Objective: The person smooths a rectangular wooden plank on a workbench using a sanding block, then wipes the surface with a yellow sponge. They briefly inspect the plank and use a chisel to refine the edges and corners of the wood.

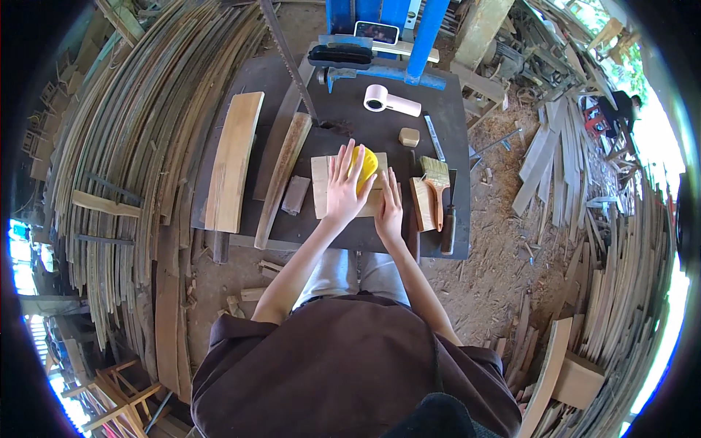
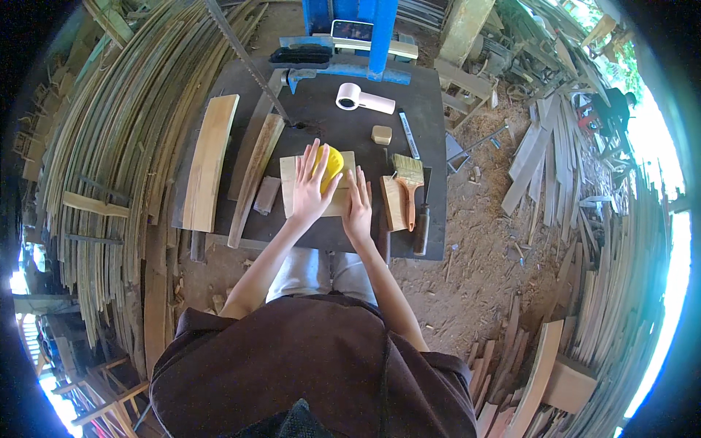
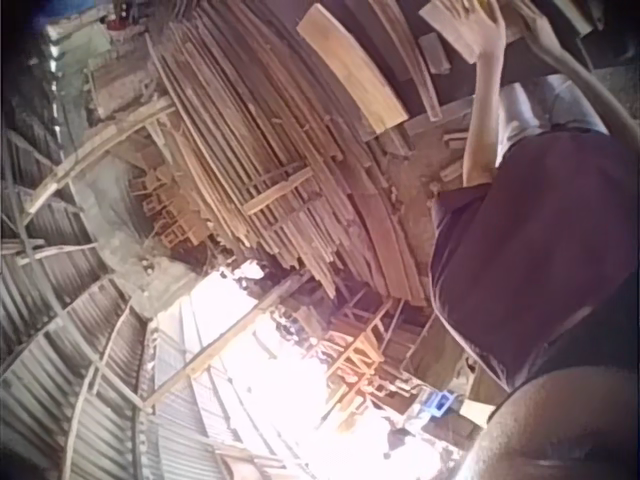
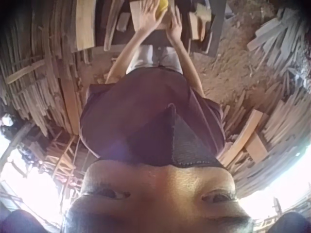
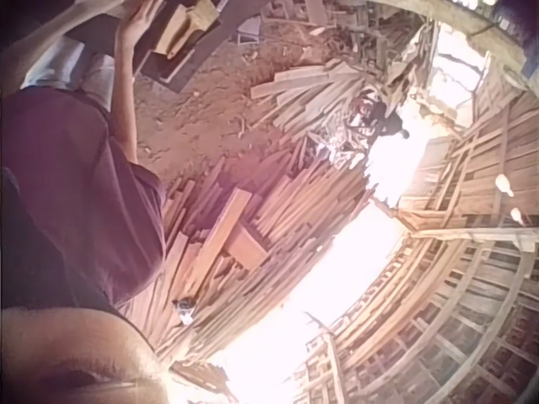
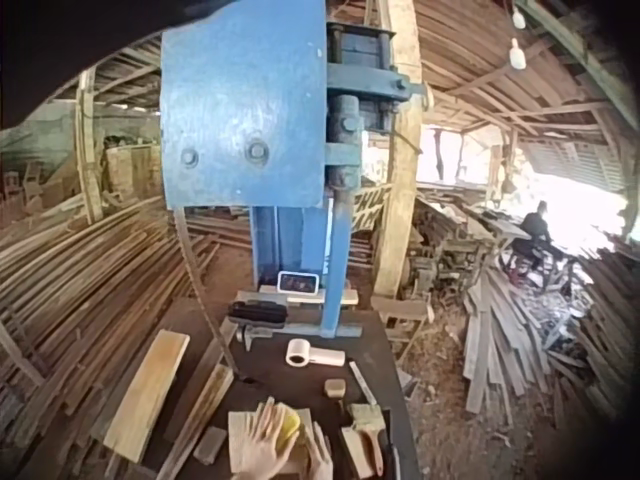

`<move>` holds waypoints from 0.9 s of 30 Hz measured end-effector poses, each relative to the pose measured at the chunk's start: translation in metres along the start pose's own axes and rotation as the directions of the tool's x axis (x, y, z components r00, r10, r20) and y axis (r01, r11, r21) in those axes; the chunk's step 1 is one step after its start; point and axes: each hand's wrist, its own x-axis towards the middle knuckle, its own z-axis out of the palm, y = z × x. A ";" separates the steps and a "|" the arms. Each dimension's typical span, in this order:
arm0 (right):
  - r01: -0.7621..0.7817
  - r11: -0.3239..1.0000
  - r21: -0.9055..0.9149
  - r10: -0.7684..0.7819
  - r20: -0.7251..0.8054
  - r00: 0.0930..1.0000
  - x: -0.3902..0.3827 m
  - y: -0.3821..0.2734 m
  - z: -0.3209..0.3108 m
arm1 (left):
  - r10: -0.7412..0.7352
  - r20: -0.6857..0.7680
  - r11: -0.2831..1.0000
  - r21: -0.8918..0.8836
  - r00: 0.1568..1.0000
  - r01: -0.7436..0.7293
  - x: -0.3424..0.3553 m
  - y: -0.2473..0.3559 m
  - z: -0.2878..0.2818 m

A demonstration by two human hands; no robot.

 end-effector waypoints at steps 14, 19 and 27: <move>0.009 1.000 -0.029 -0.009 -0.009 1.000 -0.003 0.002 -0.002 | -0.063 0.036 0.992 -0.105 0.997 0.067 -0.048 -0.006 -0.031; 0.021 0.998 -0.056 -0.021 -0.008 1.000 -0.002 0.003 0.001 | -0.046 -0.023 0.991 -0.124 0.999 0.043 0.003 -0.002 -0.001; 0.018 0.998 -0.062 -0.018 0.005 1.000 -0.002 0.000 -0.004 | -0.055 0.060 0.993 -0.101 0.997 0.061 -0.053 0.002 -0.021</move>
